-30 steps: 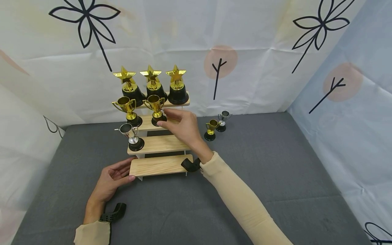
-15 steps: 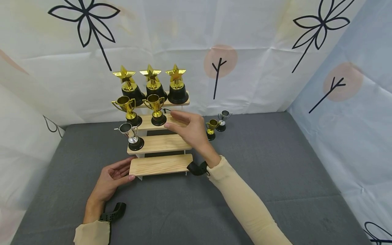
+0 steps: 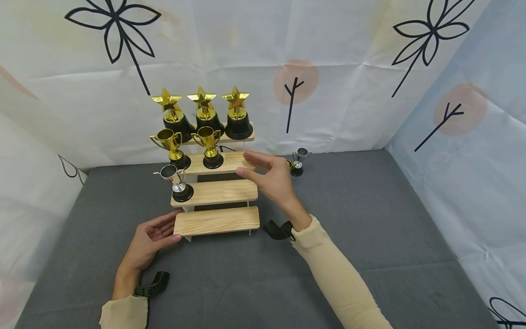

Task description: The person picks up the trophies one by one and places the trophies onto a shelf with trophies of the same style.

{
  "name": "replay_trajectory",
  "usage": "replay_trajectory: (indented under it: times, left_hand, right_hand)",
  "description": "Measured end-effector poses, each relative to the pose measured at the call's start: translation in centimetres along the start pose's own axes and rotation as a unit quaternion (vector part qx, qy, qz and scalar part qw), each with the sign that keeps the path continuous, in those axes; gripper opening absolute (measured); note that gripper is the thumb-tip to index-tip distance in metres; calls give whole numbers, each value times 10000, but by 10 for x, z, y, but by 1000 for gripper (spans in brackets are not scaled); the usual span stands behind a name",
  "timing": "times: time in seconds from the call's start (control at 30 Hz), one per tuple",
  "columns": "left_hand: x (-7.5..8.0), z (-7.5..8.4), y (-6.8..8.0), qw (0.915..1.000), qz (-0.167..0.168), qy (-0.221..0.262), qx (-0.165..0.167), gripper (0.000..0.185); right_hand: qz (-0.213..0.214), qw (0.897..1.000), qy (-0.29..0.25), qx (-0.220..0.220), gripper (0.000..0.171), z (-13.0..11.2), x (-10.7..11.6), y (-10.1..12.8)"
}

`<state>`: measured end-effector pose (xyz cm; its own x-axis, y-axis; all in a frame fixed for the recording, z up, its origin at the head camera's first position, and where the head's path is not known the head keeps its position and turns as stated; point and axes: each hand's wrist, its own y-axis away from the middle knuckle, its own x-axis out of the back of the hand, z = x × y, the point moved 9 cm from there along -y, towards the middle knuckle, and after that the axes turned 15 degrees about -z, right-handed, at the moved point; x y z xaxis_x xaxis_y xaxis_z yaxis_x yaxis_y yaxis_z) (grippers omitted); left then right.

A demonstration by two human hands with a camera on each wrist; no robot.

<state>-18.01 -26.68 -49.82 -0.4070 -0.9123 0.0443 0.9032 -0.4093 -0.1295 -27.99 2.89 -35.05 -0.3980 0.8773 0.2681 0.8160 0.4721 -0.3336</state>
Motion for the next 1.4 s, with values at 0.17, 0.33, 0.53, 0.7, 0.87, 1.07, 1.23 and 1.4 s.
replay_trajectory:
  times: [0.17,0.33,0.53,0.7,0.87,1.07,1.23,1.4]
  left_hand:
    - [0,-1,0,10000,18,-15,21,67]
    - [0,-1,-1,10000,34,-24,28,67]
    - [0,-1,-1,10000,54,-63,39,67]
    - [0,-1,-1,9999,52,-98,38,67]
    - [0,-2,-1,9999,66,-92,43,67]
    - [0,-2,-1,9999,93,-91,59,68]
    - [0,-1,-1,9999,66,-62,42,68]
    - [1,-1,0,10000,63,-59,36,68]
  right_hand:
    - [137,9997,-153,117,46,2,11,8]
    - [224,9996,-111,104,45,4,21,17]
    - [363,9993,-44,-4,46,10,33,29]
    - [545,9983,-216,-32,45,17,44,40]
    - [716,9973,-132,-64,44,22,54,49]
    - [837,9963,-103,-136,43,27,63,56]
    - [1014,9945,-178,-200,44,32,72,60]
    - [1214,9919,-283,-263,45,37,82,65]
